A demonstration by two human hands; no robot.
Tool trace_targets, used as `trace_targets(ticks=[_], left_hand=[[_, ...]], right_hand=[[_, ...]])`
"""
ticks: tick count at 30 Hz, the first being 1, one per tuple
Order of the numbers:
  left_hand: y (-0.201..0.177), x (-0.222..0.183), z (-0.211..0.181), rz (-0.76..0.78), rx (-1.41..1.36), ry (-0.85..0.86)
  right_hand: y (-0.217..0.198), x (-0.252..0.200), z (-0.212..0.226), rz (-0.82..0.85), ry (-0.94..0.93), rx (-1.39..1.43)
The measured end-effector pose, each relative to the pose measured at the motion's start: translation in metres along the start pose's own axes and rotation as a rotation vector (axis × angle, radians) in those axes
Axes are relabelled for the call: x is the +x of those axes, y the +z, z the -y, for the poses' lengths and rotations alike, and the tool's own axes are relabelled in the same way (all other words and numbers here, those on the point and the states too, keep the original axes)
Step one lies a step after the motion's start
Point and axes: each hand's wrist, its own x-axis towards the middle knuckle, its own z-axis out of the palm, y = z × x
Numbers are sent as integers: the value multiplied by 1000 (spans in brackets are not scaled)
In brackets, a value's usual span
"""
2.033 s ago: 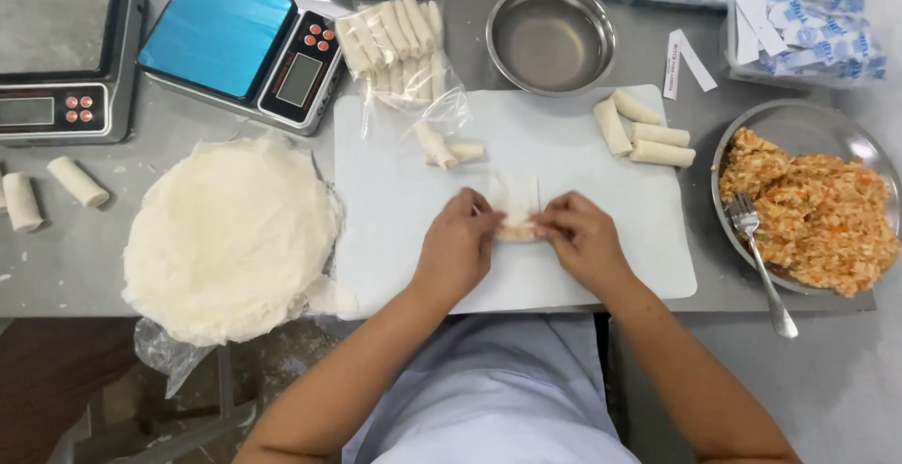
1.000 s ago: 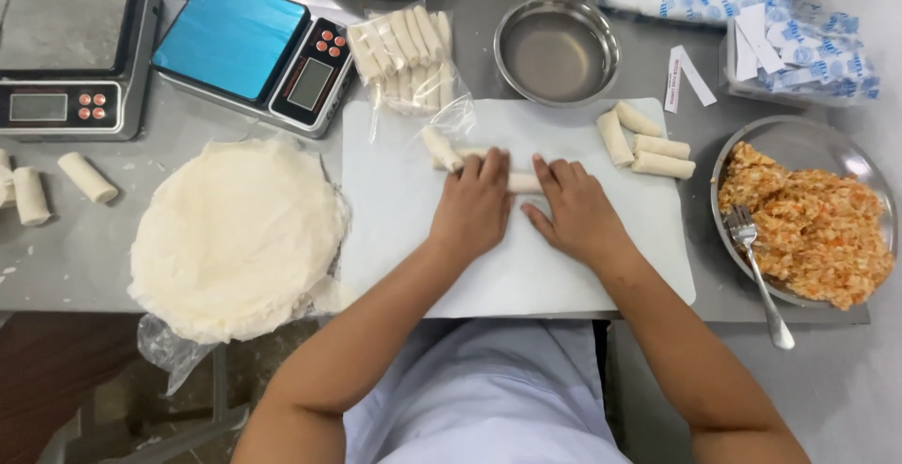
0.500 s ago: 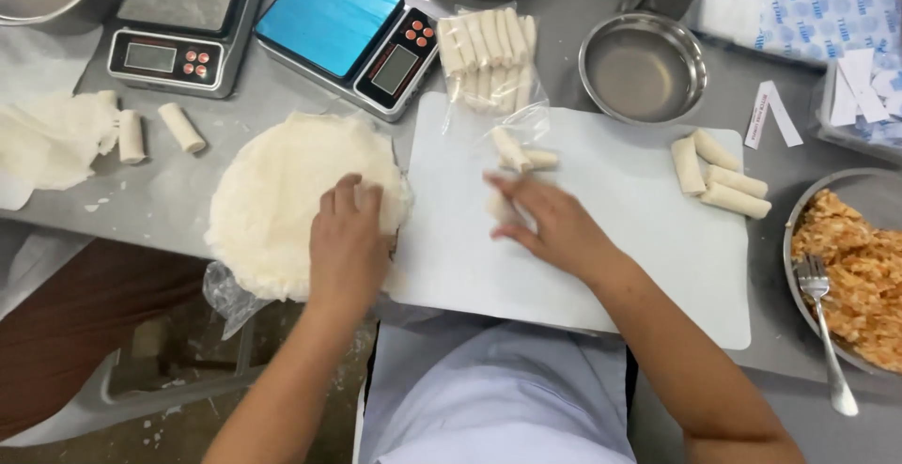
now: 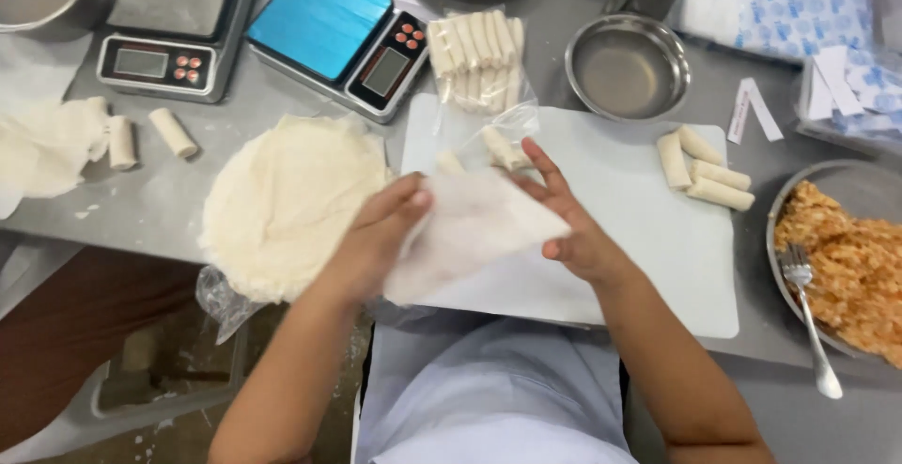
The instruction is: Rolling food filling into thin wrappers to create spring rolls or similar items at a high speed.
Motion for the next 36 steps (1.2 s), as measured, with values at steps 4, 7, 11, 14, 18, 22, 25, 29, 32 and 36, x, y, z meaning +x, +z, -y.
trace_targets(ticks=[4, 7, 11, 14, 18, 22, 25, 29, 32, 36], left_hand=[[80, 54, 16, 97, -216, -93], [134, 66, 41, -26, 2, 375], [191, 35, 85, 232, 792, 954], [186, 22, 94, 301, 1067, 900], [157, 39, 85, 327, 1115, 848], [154, 38, 82, 298, 1185, 776], [157, 37, 90, 154, 1288, 841], [155, 39, 88, 170, 1261, 826], [153, 36, 87, 210, 1234, 817], [151, 34, 77, 264, 1176, 767]], right_hand=[[-44, -66, 24, -334, 104, -99], [-54, -116, 42, -729, 226, -422], [-80, -208, 51, -914, 361, -1751], [-105, -281, 45, -1058, 485, -2161], [-117, -333, 56, -1182, 903, -2085], [-108, -327, 68, -1231, 585, -2343], [-134, -325, 52, -1160, 366, -2537], [-138, -337, 66, -1035, 599, -2347], [-124, -333, 57, -1084, 691, -2366], [-144, -340, 41, -1226, 595, -1775]])
